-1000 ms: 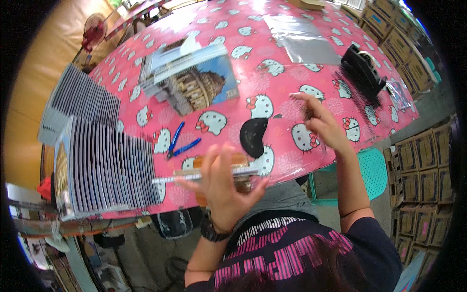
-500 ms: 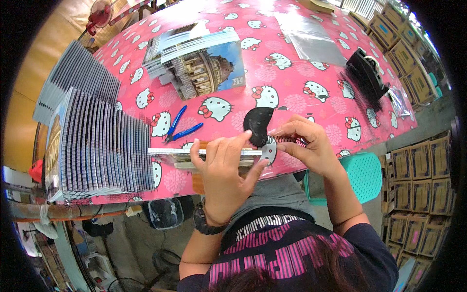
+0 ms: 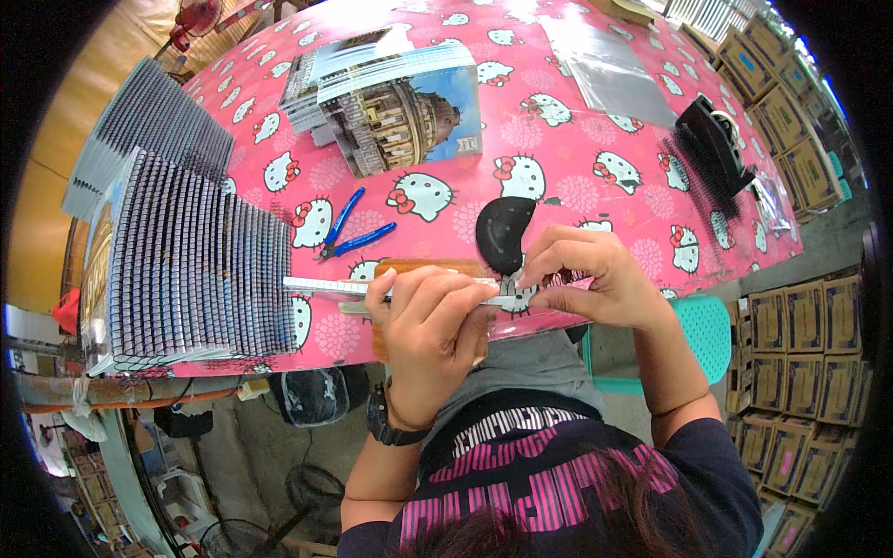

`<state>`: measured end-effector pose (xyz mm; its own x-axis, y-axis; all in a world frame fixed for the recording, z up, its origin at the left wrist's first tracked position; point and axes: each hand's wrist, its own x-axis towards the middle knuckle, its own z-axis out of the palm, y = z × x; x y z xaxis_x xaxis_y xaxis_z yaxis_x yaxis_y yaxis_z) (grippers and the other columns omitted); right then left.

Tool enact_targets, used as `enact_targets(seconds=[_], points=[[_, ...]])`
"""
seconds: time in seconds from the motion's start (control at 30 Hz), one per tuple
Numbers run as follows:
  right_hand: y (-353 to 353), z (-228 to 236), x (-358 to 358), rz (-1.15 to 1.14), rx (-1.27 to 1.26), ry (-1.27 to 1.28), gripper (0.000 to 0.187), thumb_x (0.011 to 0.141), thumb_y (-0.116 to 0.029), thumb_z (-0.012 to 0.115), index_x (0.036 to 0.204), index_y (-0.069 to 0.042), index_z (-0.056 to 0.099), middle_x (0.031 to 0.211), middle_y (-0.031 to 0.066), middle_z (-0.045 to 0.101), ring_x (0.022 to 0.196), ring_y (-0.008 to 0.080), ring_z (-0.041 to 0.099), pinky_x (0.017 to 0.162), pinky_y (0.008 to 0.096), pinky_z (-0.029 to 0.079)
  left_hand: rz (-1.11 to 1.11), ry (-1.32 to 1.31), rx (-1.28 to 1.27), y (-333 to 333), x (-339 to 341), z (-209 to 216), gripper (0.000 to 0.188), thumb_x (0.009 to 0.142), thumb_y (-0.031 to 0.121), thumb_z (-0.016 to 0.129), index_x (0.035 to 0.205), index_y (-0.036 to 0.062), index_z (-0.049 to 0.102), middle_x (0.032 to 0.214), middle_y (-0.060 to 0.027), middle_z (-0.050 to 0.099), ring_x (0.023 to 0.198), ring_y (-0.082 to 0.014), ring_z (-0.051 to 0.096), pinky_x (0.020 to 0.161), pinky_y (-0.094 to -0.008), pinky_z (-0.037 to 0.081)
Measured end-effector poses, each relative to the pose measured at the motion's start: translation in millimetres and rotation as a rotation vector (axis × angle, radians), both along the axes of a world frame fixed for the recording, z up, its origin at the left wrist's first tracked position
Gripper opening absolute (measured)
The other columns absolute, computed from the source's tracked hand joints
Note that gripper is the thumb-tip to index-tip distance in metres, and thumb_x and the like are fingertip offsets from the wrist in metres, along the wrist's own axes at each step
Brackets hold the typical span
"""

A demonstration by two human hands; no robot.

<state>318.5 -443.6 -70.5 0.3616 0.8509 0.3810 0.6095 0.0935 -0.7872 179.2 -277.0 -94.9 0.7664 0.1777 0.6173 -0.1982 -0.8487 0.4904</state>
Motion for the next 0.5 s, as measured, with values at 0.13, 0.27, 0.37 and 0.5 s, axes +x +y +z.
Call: enact_targets(seconds=[0.13, 0.27, 0.37, 0.5], points=[[1, -1, -1, 0.036, 0.048, -0.004, 0.015, 0.069, 0.003, 0.070, 0.081, -0.006, 0.067, 0.085, 0.0057, 0.063, 0.077, 0.0201, 0.060, 0.066, 0.0307, 0.047, -0.001, -0.048, 0.008, 1, -4, -7, 0.019, 0.070, 0.012, 0.072, 0.088, 0.0174, 0.068, 0.087, 0.0049, 0.062, 0.089, -0.0153, 0.056, 0.092, -0.0364, 0.027], [2, 0, 0, 0.097, 0.057, -0.076, 0.012, 0.068, 0.002, 0.069, 0.076, -0.007, 0.066, 0.084, 0.0040, 0.063, 0.077, 0.0197, 0.058, 0.067, 0.0314, 0.044, 0.007, -0.073, 0.007, 0, -6, -8, 0.017, 0.069, 0.012, 0.073, 0.085, 0.0175, 0.069, 0.086, 0.0056, 0.062, 0.087, -0.0147, 0.056, 0.093, -0.0347, 0.028], [3, 3, 5, 0.170, 0.054, -0.106, 0.012, 0.068, 0.002, 0.068, 0.076, -0.008, 0.067, 0.085, 0.0025, 0.062, 0.077, 0.0198, 0.055, 0.067, 0.0322, 0.043, -0.006, -0.096, 0.022, 1, -6, -9, 0.017, 0.068, 0.012, 0.073, 0.083, 0.0181, 0.069, 0.084, 0.0065, 0.063, 0.084, -0.0142, 0.057, 0.095, -0.0348, 0.027], [3, 4, 8, 0.239, 0.027, -0.172, 0.013, 0.067, 0.001, 0.066, 0.075, -0.009, 0.066, 0.086, 0.0013, 0.061, 0.076, 0.0208, 0.053, 0.066, 0.0327, 0.043, -0.008, -0.127, 0.039, 1, -8, -14, 0.019, 0.067, 0.009, 0.073, 0.083, 0.0187, 0.069, 0.085, 0.0071, 0.064, 0.083, -0.0137, 0.057, 0.096, -0.0350, 0.027]])
